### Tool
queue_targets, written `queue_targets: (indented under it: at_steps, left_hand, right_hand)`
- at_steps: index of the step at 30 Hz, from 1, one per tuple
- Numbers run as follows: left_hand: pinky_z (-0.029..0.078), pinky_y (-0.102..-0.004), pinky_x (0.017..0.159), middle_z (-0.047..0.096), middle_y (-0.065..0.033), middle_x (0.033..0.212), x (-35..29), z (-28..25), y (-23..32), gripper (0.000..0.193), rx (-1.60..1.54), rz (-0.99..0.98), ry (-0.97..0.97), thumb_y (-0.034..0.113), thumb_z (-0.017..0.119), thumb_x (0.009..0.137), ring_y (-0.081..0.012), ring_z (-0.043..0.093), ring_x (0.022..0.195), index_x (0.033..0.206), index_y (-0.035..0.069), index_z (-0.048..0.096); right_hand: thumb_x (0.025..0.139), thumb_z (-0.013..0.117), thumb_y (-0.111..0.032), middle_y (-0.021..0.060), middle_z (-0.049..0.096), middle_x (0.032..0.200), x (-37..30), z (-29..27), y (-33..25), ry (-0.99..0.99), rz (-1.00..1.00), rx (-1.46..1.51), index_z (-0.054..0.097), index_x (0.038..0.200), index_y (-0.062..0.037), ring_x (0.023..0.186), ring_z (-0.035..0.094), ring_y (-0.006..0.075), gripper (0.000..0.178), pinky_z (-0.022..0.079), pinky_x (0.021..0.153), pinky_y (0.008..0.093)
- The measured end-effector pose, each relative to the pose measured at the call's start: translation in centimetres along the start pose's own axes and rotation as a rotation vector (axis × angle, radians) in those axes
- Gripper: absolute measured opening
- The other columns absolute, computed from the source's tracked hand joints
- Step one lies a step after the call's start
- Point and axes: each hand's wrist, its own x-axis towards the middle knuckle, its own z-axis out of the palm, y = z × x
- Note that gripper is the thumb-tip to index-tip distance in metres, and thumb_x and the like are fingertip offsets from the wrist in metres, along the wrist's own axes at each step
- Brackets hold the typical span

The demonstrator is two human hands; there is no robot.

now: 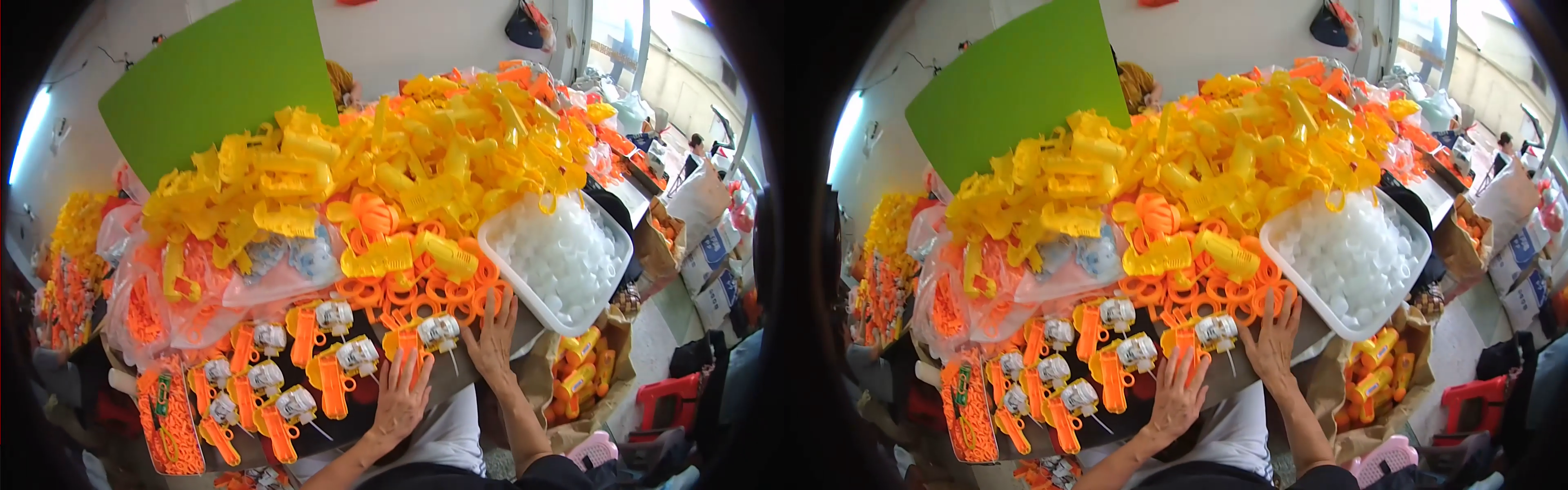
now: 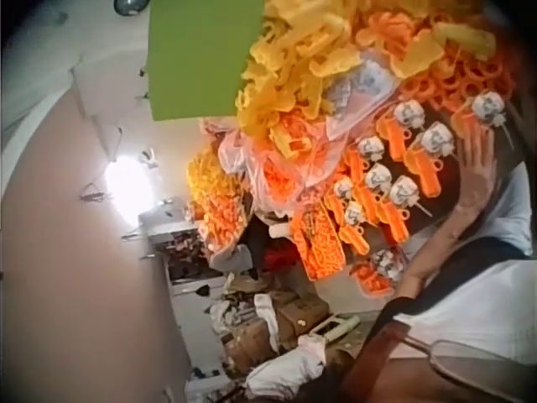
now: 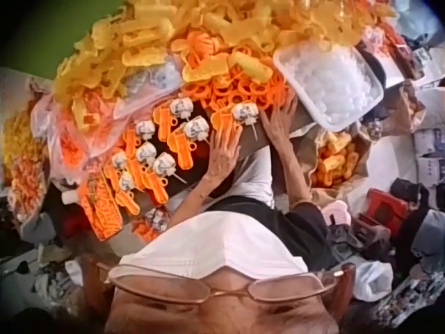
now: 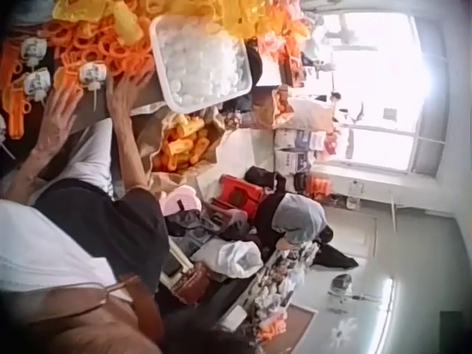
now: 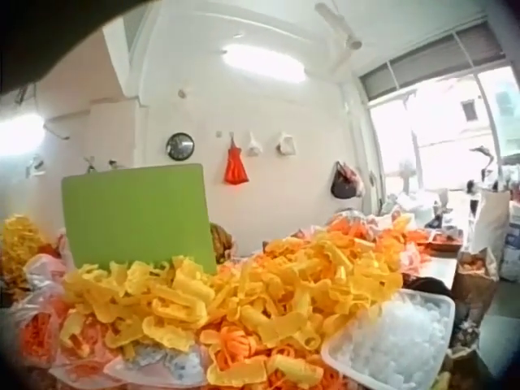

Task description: Assembling small plastic toy guns from various components at a factory workbench.

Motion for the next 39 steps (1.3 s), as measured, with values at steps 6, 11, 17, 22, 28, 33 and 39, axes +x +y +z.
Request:
queue_targets:
  at_steps: [6,11,17,22,28,33,39]
  left_hand:
    - [0.031,-0.0540,0.119,0.040,-0.0207,0.153,0.2,0.0,0.5,0.064,-0.014,-0.014,-0.010,0.017,0.073,0.088,-0.0425,0.031,0.146,0.147,0.009,0.051]
    - [0.033,-0.0538,0.118,0.041,-0.0205,0.152,0.4,-0.1,0.7,0.063,-0.011,-0.021,-0.020,0.015,0.073,0.086,-0.0424,0.031,0.146,0.146,0.009,0.053]
    - [0.036,-0.0545,0.116,0.044,-0.0198,0.149,0.6,-0.3,0.9,0.059,-0.004,-0.028,-0.011,0.014,0.074,0.084,-0.0421,0.035,0.144,0.141,0.009,0.057]
    - [0.034,-0.0530,0.116,0.046,-0.0185,0.150,0.8,0.2,0.6,0.057,0.046,-0.049,0.034,0.016,0.071,0.088,-0.0399,0.037,0.144,0.143,0.011,0.057]
    - [0.033,-0.0529,0.117,0.045,-0.0195,0.151,1.4,0.4,0.2,0.057,0.020,-0.025,0.042,0.014,0.068,0.088,-0.0403,0.035,0.145,0.144,0.009,0.055]
    - [0.032,-0.0542,0.117,0.046,-0.0196,0.149,0.6,0.7,0.4,0.060,0.006,-0.044,0.048,0.014,0.072,0.086,-0.0404,0.035,0.145,0.144,0.009,0.055]
    - [0.028,-0.0545,0.120,0.042,-0.0213,0.154,-0.2,1.0,0.3,0.060,0.020,-0.036,0.045,0.014,0.065,0.088,-0.0419,0.032,0.147,0.146,0.007,0.053]
  right_hand:
    - [0.088,0.078,-0.030,0.0240,0.013,0.166,2.3,0.9,1.1,0.013,-0.108,0.010,0.031,0.157,-0.0058,0.150,0.012,0.0529,0.087,0.021,0.119,0.0637]
    - [0.089,0.076,-0.023,0.0233,0.017,0.165,2.1,-0.1,0.7,-0.014,-0.059,0.095,0.036,0.154,-0.0036,0.151,0.011,0.0520,0.078,0.020,0.120,0.0626]
    - [0.087,0.076,-0.015,0.0246,0.022,0.164,2.0,-0.7,0.5,-0.027,-0.033,0.145,0.041,0.150,-0.0010,0.151,0.014,0.0507,0.073,0.021,0.121,0.0584]
    - [0.087,0.075,-0.009,0.0240,0.027,0.162,2.6,0.3,0.9,0.063,-0.110,0.181,0.045,0.146,-0.0003,0.150,0.021,0.0488,0.067,0.024,0.121,0.0558]
    - [0.090,0.069,-0.002,0.0214,0.041,0.155,2.8,-0.5,0.7,0.151,-0.128,0.182,0.058,0.133,-0.0011,0.146,0.033,0.0432,0.045,0.031,0.118,0.0509]
    - [0.089,0.068,0.000,0.0155,0.057,0.140,2.6,-0.8,-0.7,0.202,-0.185,0.219,0.066,0.121,-0.0033,0.134,0.047,0.0386,0.032,0.038,0.112,0.0487]
    - [0.088,0.070,-0.001,0.0127,0.063,0.129,7.3,0.3,-5.8,0.117,-0.550,0.268,0.068,0.116,-0.0046,0.126,0.052,0.0361,0.029,0.041,0.107,0.0473]
